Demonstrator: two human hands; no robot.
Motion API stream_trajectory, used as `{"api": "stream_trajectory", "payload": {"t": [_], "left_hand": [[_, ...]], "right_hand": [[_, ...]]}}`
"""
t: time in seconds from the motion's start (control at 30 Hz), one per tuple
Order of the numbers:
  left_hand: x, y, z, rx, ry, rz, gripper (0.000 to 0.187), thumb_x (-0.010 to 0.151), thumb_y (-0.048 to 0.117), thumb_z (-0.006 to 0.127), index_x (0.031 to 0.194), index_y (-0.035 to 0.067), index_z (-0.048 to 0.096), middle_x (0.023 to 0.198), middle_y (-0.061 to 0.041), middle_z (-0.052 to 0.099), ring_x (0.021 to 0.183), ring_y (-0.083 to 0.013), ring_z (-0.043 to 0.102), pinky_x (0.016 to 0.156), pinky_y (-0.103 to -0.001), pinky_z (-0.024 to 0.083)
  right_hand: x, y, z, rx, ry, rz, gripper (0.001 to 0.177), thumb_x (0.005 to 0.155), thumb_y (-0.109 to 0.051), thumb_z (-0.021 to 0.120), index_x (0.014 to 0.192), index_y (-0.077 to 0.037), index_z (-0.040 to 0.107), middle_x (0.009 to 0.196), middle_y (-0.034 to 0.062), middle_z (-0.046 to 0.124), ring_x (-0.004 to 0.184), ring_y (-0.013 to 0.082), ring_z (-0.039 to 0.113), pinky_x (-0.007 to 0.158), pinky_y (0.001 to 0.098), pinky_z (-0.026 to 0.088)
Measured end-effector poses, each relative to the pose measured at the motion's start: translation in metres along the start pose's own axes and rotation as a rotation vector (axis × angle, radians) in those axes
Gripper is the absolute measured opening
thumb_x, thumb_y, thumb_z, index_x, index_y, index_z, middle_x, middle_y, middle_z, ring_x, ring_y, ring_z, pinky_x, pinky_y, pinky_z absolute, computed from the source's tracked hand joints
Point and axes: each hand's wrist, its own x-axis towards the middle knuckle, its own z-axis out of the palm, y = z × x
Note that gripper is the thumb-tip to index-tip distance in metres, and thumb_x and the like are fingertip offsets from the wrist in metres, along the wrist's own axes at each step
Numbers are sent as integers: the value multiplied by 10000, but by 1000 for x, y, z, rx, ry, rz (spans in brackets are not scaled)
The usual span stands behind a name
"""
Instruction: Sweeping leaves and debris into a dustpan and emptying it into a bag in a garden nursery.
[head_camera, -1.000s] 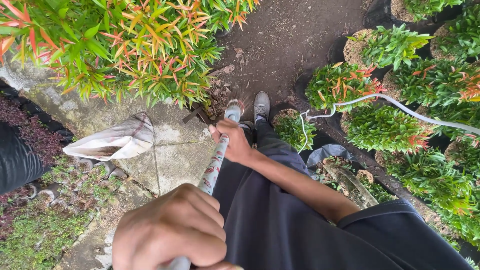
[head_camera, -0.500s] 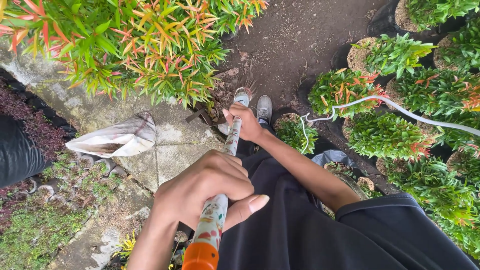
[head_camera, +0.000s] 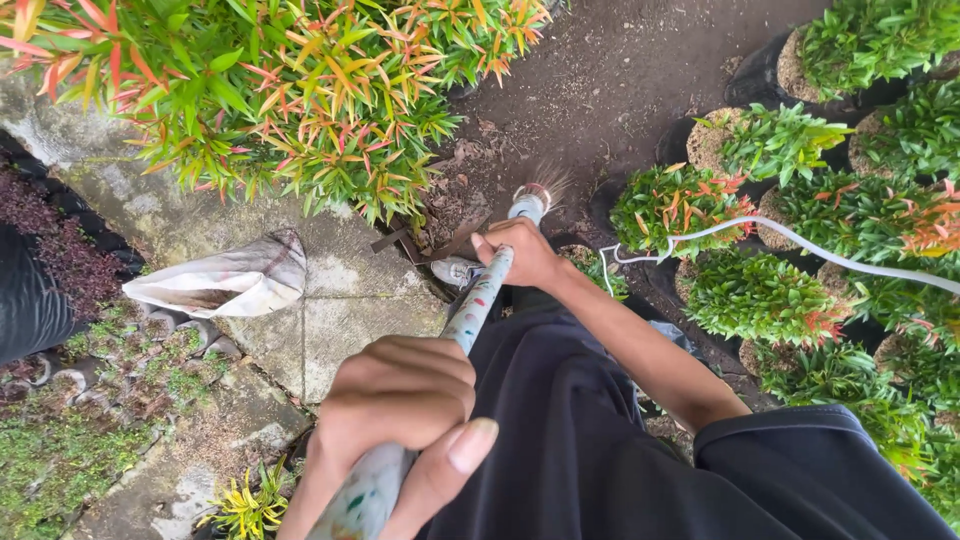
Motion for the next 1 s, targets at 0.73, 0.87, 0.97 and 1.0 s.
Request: {"api": "stream_trajectory", "payload": {"t": [0.73, 0.87, 0.97, 1.0], "left_hand": [[-50, -18, 70, 226, 662, 98, 403, 979, 101, 467, 624, 69, 278, 540, -48, 323, 435, -173, 300, 488, -325, 319], [-64, -62, 76, 266, 785, 261, 403, 965, 21, 439, 623, 72, 232, 522, -75, 286, 412, -189, 287, 450, -323, 304], [-68, -84, 77, 303, 777, 243, 383, 983, 21, 433, 644, 55, 260, 556, -86, 314, 449, -202, 340, 489, -335, 303], [-69, -93, 79, 302, 785, 244, 383, 983, 21, 433, 644, 55, 260, 556, -86, 314, 449, -202, 340, 489, -335, 303]], "right_hand": [[25, 3, 22, 80, -476, -120, 493, 960, -73, 587, 573, -136, 287, 511, 6, 246, 466, 149, 225, 507, 331, 225], [44, 9, 4, -198, -502, -61, 415, 917, -90, 544, 574, -160, 321, 493, -24, 375, 446, 133, 350, 540, 331, 388], [44, 49, 4, -332, -508, 8, 346, 968, -172, 608, 643, -135, 495, 690, 7, 526, 674, 193, 541, 596, 399, 484], [43, 53, 9, -334, -515, 4, 346, 968, -172, 608, 643, -135, 495, 690, 7, 526, 674, 193, 541, 596, 399, 484]]}}
